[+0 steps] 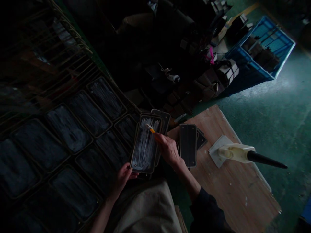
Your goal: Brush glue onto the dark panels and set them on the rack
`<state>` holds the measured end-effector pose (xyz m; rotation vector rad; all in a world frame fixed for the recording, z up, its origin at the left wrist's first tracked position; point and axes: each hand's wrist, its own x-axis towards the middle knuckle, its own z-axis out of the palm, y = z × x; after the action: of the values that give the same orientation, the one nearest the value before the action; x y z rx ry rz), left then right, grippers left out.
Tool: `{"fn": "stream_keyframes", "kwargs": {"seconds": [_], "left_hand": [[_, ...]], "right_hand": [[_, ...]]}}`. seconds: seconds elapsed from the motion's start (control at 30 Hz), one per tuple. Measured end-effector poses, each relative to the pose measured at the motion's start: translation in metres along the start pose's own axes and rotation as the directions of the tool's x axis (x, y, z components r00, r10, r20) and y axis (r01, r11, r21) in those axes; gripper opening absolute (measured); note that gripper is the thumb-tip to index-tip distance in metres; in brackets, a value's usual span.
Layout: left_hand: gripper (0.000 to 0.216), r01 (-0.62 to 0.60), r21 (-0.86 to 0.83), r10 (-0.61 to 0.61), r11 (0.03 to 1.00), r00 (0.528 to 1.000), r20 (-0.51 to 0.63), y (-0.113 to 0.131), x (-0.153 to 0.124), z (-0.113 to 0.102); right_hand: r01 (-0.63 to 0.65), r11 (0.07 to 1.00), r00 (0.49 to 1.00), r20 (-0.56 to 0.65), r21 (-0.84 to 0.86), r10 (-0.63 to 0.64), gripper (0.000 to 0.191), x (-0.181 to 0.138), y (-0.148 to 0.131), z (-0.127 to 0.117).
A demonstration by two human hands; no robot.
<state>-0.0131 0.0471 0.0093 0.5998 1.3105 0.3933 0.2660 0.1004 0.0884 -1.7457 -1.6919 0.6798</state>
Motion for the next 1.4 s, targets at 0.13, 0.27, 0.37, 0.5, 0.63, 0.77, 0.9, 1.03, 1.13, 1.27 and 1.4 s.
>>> {"fn": "stream_keyframes", "kwargs": {"seconds": [0.13, 0.27, 0.37, 0.5, 0.63, 0.77, 0.9, 1.03, 1.13, 1.27, 1.4], "left_hand": [[0.049, -0.016, 0.001, 0.016, 1.000, 1.000, -0.002, -0.001, 0.001, 0.000], [0.050, 0.019, -0.083, -0.016, 0.996, 0.999, 0.038, 0.009, -0.008, 0.004], [0.051, 0.032, -0.137, -0.017, 0.990, 0.994, 0.112, 0.026, -0.022, 0.008], [0.046, 0.023, -0.150, -0.002, 0.988, 0.991, 0.137, 0.057, -0.041, 0.011], [0.041, -0.066, -0.179, 0.074, 0.982, 0.996, 0.039, 0.088, -0.047, 0.007], [0.037, -0.199, -0.175, 0.198, 0.964, 0.980, -0.022, 0.123, -0.034, -0.002], [0.039, -0.375, -0.188, 0.363, 0.908, 0.927, -0.096, 0.165, -0.010, -0.017], [0.037, -0.531, -0.195, 0.503, 0.824, 0.846, -0.178, 0.203, 0.012, -0.030], [0.035, -0.591, -0.193, 0.567, 0.783, 0.806, -0.167, 0.225, 0.022, -0.032], [0.036, -0.655, -0.164, 0.631, 0.738, 0.755, -0.179, 0.251, 0.029, -0.029], [0.043, -0.698, -0.130, 0.657, 0.705, 0.711, -0.252, 0.265, 0.045, -0.029]], "right_hand": [[-0.038, 0.999, 0.988, -0.151, -0.027, 0.034, 0.027, 0.016, 0.017, -0.006], [-0.051, 0.996, 0.966, -0.255, -0.072, 0.031, 0.029, 0.005, 0.012, -0.020], [-0.120, 0.989, 0.929, -0.360, -0.084, 0.083, 0.028, -0.021, 0.002, -0.023], [-0.228, 0.973, 0.872, -0.449, -0.023, 0.194, 0.027, -0.054, -0.005, -0.016], [-0.320, 0.940, 0.806, -0.488, 0.116, 0.335, 0.030, -0.068, -0.011, -0.012], [-0.387, 0.905, 0.758, -0.498, 0.175, 0.420, 0.033, -0.077, -0.021, -0.014], [-0.426, 0.880, 0.742, -0.474, 0.212, 0.474, 0.043, -0.088, -0.022, -0.010], [-0.472, 0.855, 0.716, -0.474, 0.213, 0.513, 0.047, -0.093, -0.024, -0.005], [-0.487, 0.849, 0.713, -0.469, 0.204, 0.522, 0.044, -0.088, -0.030, -0.004], [-0.394, 0.858, 0.728, -0.458, 0.329, 0.510, 0.045, -0.080, -0.039, -0.003], [-0.413, 0.840, 0.709, -0.455, 0.352, 0.539, 0.045, -0.081, -0.040, 0.000]]}}
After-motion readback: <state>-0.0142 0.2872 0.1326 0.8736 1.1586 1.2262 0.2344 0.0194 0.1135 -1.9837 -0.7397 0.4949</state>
